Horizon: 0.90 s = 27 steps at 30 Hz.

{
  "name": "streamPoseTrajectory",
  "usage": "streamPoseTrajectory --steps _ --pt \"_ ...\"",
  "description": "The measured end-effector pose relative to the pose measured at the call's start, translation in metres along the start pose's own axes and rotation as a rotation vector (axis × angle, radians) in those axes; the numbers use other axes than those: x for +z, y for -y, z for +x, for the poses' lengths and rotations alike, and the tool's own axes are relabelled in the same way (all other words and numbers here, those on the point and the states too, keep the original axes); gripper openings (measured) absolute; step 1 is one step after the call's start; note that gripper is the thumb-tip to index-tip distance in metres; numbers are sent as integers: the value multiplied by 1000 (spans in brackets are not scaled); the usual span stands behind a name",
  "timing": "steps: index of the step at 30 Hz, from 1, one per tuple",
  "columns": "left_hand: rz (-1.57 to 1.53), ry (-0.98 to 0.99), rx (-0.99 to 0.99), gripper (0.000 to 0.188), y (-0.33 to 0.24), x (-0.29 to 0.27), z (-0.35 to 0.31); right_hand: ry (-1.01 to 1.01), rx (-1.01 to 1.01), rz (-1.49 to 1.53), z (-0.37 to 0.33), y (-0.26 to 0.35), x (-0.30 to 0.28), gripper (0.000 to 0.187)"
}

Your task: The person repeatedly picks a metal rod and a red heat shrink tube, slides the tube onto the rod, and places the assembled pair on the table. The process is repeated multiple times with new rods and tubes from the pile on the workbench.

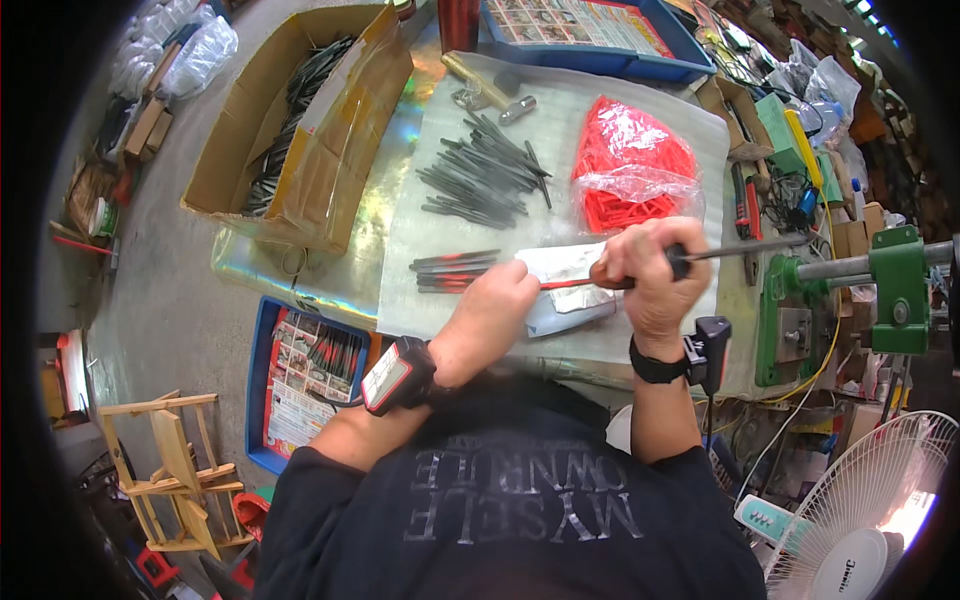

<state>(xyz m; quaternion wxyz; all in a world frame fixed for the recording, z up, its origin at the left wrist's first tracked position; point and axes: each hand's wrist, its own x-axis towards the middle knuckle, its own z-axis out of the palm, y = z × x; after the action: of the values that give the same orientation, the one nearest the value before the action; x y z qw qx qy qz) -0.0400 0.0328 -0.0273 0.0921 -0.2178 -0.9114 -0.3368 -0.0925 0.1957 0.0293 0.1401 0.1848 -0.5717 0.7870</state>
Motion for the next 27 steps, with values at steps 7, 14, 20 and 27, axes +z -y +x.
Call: streamPoseTrajectory --steps 7,14,20,27 --pt "13 -37 -1 10 -3 2 4 -65 295 -245 -11 -31 -2 17" --pt "-187 -155 -92 4 -2 4 1 83 163 -336 -13 -33 -8 15" --pt "-175 -140 -77 3 0 4 2 199 -30 67 5 11 11 17" --pt "-233 -138 -123 4 -2 2 1 279 -155 -419 -5 -18 25 15"
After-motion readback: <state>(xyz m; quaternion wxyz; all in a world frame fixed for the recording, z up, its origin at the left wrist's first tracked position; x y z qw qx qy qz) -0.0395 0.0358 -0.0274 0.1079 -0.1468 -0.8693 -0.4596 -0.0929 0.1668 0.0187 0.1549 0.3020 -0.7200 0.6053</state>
